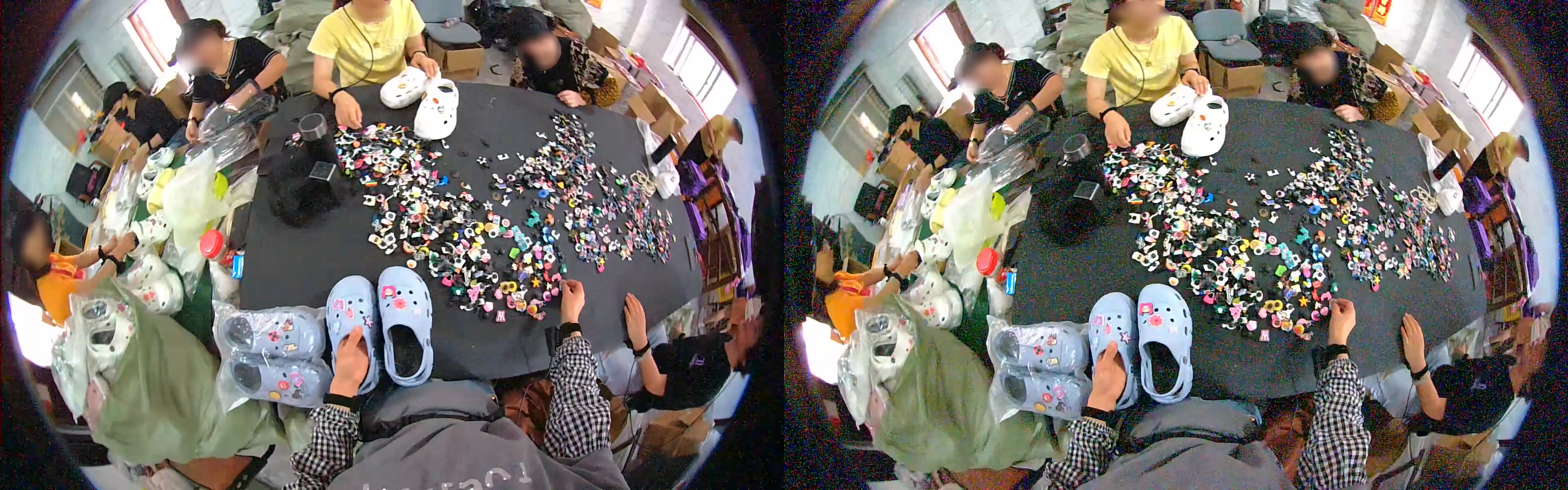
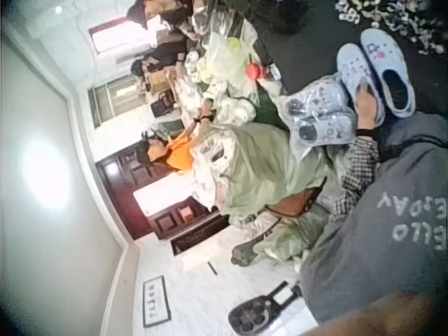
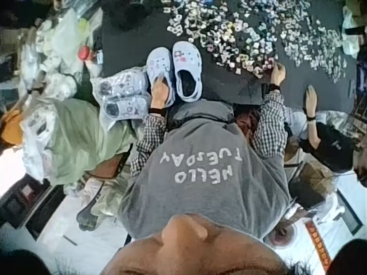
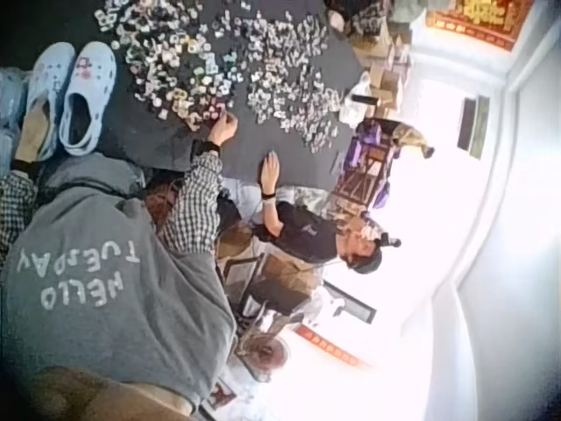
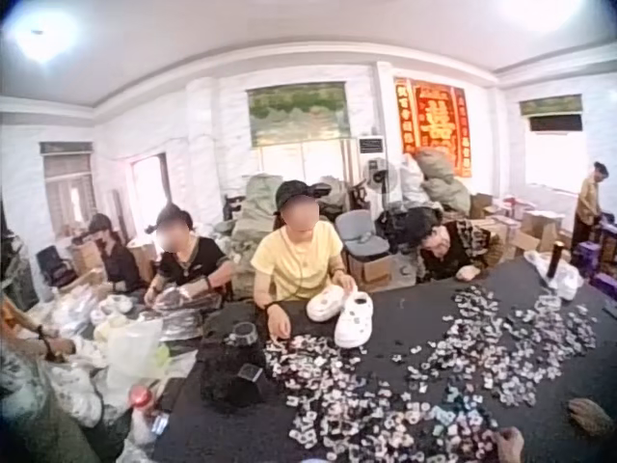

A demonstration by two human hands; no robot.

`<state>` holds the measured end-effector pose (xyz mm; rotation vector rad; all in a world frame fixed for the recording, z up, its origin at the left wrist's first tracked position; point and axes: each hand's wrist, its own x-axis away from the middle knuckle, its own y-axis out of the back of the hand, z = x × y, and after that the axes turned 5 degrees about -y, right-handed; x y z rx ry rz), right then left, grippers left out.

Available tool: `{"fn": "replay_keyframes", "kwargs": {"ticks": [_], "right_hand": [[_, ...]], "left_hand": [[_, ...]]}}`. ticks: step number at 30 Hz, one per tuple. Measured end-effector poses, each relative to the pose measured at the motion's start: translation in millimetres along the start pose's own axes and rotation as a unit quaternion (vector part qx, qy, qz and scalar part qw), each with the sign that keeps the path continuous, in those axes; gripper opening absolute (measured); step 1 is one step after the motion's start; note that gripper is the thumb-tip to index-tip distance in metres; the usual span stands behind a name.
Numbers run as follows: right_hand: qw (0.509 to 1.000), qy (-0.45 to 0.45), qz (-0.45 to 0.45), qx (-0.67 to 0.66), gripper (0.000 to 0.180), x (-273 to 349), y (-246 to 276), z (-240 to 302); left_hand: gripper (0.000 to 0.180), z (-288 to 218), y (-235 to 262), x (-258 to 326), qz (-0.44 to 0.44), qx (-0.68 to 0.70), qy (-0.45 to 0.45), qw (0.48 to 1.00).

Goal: Attaching decorative plastic charms into the holes of rubber clogs.

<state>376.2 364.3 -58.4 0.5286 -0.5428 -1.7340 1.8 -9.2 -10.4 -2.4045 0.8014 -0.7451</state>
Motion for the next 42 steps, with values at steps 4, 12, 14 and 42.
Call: {"fn": "replay_keyframes", "kwargs": {"ticks": [4,12,14,42], "right_hand": [[0.998,-0.031,0.043,-0.028,0.028,-6,3,-6],[0.993,0.033,0.056,-0.097,0.035,17,11,-38],[0.996,0.05,0.063,-0.027,0.034,47,12,-8],[0.887,0.413,0.14,0.153,0.008,155,-88,157]], "left_hand": [[0.014,1,-4,6,-0.012,-0.091,-0.057,0.994],[0.035,-9,-36,12,-0.087,-0.199,-0.007,0.976],[0.04,-18,-46,21,-0.135,-0.228,0.007,0.964],[0.016,-15,-49,29,-0.01,-0.308,-0.115,0.944]]}}
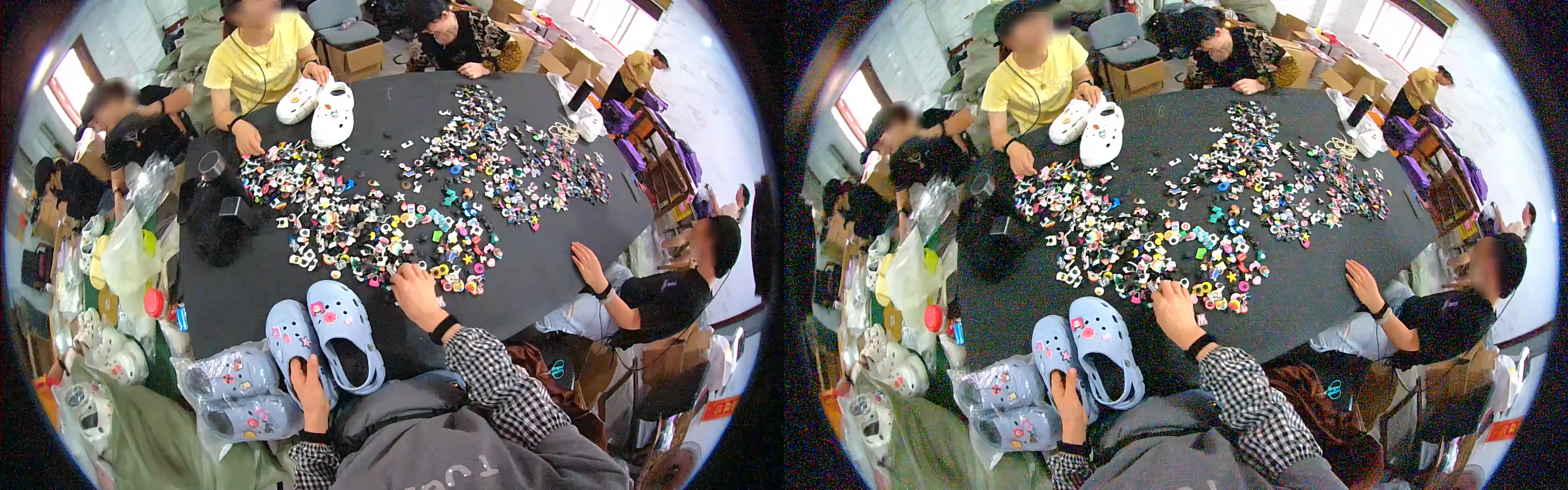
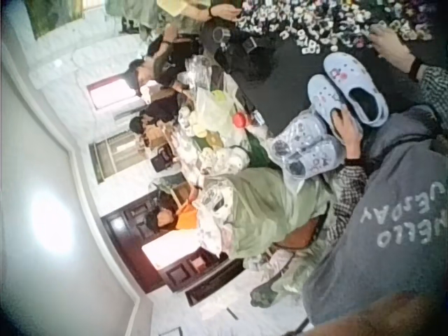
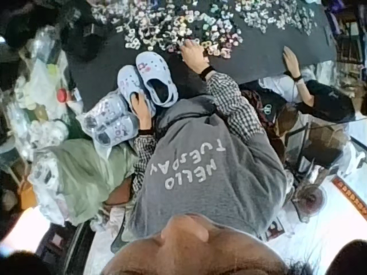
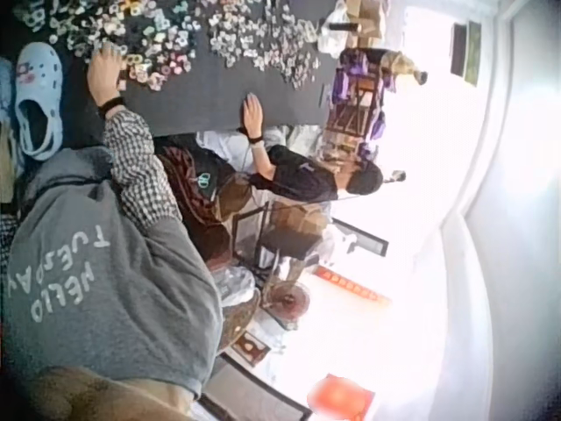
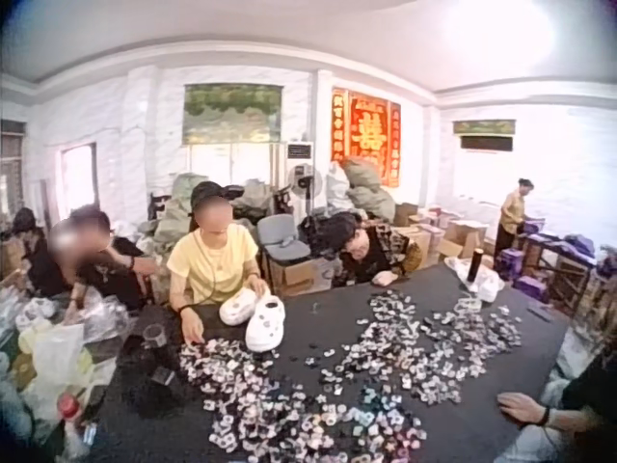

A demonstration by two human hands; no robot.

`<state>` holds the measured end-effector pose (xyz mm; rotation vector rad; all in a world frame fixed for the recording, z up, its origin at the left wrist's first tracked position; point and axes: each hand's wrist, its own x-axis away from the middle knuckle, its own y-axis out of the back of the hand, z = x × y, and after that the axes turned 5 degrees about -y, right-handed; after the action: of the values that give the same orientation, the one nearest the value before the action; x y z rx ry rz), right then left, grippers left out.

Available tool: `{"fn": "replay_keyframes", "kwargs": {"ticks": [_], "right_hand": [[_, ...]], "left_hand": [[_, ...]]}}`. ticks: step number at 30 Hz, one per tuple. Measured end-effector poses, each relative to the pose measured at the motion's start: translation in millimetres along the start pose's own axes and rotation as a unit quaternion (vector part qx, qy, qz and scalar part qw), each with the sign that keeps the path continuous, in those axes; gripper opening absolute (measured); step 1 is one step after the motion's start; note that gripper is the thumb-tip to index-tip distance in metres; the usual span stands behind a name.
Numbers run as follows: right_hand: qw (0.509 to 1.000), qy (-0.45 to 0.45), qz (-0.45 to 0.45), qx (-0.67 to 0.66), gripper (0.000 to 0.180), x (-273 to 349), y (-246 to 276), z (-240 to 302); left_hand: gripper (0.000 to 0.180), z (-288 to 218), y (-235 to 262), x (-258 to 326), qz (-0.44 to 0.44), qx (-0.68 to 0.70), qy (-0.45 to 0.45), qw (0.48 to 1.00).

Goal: Attaching decorative plastic charms into the holes of rubber clogs.

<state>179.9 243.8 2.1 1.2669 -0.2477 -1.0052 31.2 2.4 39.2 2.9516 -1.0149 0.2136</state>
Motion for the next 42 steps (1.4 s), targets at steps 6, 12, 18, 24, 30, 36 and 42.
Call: {"fn": "replay_keyframes", "kwargs": {"ticks": [6,12,18,24,30,36,42], "right_hand": [[0.999,-0.03,0.029,0.02,0.023,4,-8,13],[0.999,-0.012,0.044,0.011,0.016,6,-10,10],[0.97,-0.116,0.027,-0.211,0.013,8,10,4],[0.895,-0.336,-0.106,-0.273,0.019,15,39,-109],[0.856,-0.431,-0.162,-0.235,0.022,23,76,-211],[0.851,-0.465,-0.096,-0.223,0.021,25,71,-252],[0.871,-0.447,-0.089,-0.183,0.018,23,60,-258]], "left_hand": [[0.026,17,10,-2,-0.009,0.003,-0.011,1.0],[0.03,10,4,-2,-0.014,-0.021,0.026,0.999],[0.028,19,11,-4,-0.004,-0.007,-0.002,1.0],[0.026,12,5,-2,-0.005,0.006,-0.002,1.0],[0.024,8,5,-1,-0.007,-0.003,-0.002,1.0],[0.022,10,7,-1,-0.007,-0.037,-0.004,0.999],[0.028,23,12,-3,-0.008,0.008,-0.002,1.0]]}}
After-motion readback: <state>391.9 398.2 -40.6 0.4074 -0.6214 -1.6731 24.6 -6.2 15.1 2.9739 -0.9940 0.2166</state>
